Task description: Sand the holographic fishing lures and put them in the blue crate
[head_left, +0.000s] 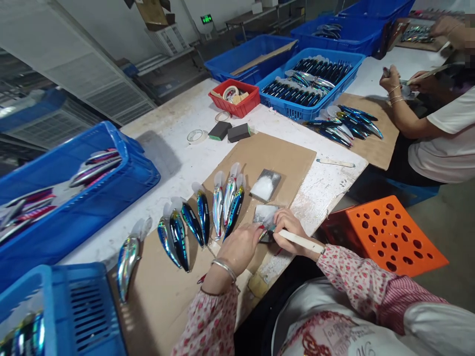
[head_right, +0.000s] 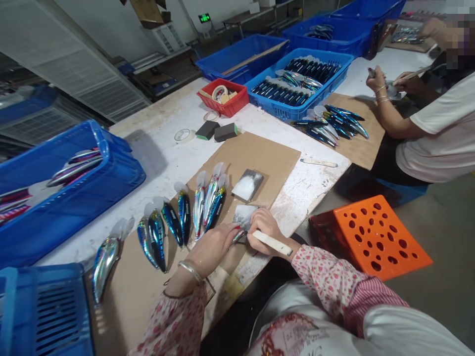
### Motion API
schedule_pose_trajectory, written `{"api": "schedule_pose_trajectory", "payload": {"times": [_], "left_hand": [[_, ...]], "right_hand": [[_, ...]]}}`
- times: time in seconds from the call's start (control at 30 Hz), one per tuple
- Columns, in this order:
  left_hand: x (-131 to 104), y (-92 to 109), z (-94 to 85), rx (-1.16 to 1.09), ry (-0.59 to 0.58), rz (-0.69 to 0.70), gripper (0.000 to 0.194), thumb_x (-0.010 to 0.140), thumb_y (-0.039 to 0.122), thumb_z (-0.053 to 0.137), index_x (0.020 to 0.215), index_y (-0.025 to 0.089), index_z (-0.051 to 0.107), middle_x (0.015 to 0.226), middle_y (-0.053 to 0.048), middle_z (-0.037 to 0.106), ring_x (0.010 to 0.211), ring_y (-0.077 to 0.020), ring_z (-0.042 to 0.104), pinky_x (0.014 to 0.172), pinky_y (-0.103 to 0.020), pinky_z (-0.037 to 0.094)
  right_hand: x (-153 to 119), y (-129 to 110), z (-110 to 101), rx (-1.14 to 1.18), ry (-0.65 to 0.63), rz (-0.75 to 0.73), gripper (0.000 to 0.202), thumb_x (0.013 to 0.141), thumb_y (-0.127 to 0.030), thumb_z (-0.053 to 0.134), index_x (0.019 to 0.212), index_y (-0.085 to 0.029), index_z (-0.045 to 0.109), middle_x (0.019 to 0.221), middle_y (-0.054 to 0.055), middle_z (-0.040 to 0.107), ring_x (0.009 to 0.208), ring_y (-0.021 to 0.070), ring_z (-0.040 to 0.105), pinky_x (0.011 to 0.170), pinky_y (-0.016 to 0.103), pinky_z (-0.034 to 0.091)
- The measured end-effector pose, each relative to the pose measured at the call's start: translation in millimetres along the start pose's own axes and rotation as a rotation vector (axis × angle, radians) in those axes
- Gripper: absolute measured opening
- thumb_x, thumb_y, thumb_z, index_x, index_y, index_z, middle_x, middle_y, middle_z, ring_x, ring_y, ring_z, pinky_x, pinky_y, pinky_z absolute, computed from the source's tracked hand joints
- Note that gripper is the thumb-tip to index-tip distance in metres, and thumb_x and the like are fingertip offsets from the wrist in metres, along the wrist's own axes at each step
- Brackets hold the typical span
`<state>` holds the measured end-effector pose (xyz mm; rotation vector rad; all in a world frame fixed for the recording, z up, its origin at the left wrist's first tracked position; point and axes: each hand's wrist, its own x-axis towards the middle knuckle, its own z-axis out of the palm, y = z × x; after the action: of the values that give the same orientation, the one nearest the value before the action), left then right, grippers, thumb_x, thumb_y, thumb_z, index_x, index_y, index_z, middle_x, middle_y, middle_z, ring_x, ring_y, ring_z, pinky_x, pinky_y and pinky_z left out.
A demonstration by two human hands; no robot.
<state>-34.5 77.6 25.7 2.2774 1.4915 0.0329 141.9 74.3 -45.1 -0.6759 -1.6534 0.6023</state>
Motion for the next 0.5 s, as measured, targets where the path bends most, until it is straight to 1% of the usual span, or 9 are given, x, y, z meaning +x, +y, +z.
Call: {"api": "schedule_pose_trajectory", "payload": {"times": [0.1, 0.17, 0.23, 0.3, 0.37, 0.43, 0.5], "left_hand": [[-9.4, 0.7, 1.5, 0.031, 0.056, 0.042, 0.033, 0.096, 0.033, 0.035, 0.106, 0.022, 0.064, 0.095, -0.005, 0.070, 0.092, -0.0181, 0.066, 0.084, -0.032, 0.052], [-18.2, 1.5, 4.4, 0.090, 0.156, 0.042, 0.031, 0.095, 0.036, 0.040, 0.114, 0.022, 0.060, 0.104, -0.006, 0.068, 0.095, -0.0189, 0.066, 0.081, -0.031, 0.053], [-26.2, 2.3, 8.5, 0.174, 0.275, 0.021, 0.034, 0.092, 0.039, 0.046, 0.120, 0.023, 0.056, 0.110, -0.007, 0.066, 0.096, -0.0206, 0.065, 0.076, -0.031, 0.054], [-31.0, 2.7, 13.2, 0.242, 0.370, 0.035, 0.038, 0.089, 0.041, 0.052, 0.120, 0.021, 0.054, 0.111, -0.009, 0.064, 0.096, -0.0229, 0.064, 0.074, -0.033, 0.055], [-32.3, 2.7, 17.4, 0.263, 0.431, 0.086, 0.041, 0.086, 0.041, 0.056, 0.120, 0.019, 0.053, 0.109, -0.011, 0.064, 0.096, -0.0242, 0.063, 0.078, -0.035, 0.054], [-31.2, 2.6, 20.7, 0.254, 0.457, 0.128, 0.041, 0.085, 0.039, 0.058, 0.120, 0.018, 0.053, 0.107, -0.011, 0.063, 0.095, -0.0244, 0.062, 0.080, -0.037, 0.054], [-29.3, 2.7, 22.9, 0.237, 0.459, 0.144, 0.041, 0.085, 0.037, 0.059, 0.121, 0.019, 0.053, 0.107, -0.011, 0.062, 0.094, -0.0243, 0.062, 0.079, -0.037, 0.054]], "right_hand": [[-3.3, -2.1, -1.2, 0.085, 0.150, 0.044, 0.006, 0.085, -0.019, 0.052, 0.082, -0.024, 0.050, 0.074, 0.001, 0.048, 0.079, 0.0199, 0.050, 0.076, 0.041, 0.046], [-5.6, -3.4, -2.5, 0.129, 0.258, 0.098, 0.004, 0.088, -0.021, 0.052, 0.086, -0.024, 0.051, 0.077, 0.002, 0.048, 0.081, 0.0204, 0.050, 0.080, 0.043, 0.046], [-7.2, -4.0, -4.8, 0.173, 0.315, 0.157, 0.002, 0.089, -0.024, 0.052, 0.087, -0.024, 0.052, 0.079, 0.002, 0.048, 0.083, 0.0204, 0.050, 0.080, 0.043, 0.045], [-7.6, -3.4, -7.6, 0.207, 0.311, 0.200, 0.005, 0.091, -0.027, 0.053, 0.086, -0.024, 0.052, 0.080, 0.002, 0.049, 0.082, 0.0199, 0.050, 0.080, 0.041, 0.044], [-7.0, -1.5, -10.5, 0.233, 0.272, 0.243, 0.010, 0.091, -0.030, 0.054, 0.085, -0.024, 0.051, 0.079, 0.001, 0.049, 0.079, 0.0190, 0.050, 0.077, 0.039, 0.044], [-6.1, 1.2, -12.9, 0.256, 0.201, 0.305, 0.013, 0.092, -0.033, 0.055, 0.083, -0.024, 0.051, 0.078, 0.001, 0.049, 0.077, 0.0180, 0.050, 0.074, 0.036, 0.043], [-5.6, 3.9, -14.4, 0.275, 0.121, 0.375, 0.016, 0.092, -0.036, 0.055, 0.084, -0.023, 0.051, 0.078, 0.000, 0.050, 0.075, 0.0169, 0.050, 0.071, 0.033, 0.042]]}}
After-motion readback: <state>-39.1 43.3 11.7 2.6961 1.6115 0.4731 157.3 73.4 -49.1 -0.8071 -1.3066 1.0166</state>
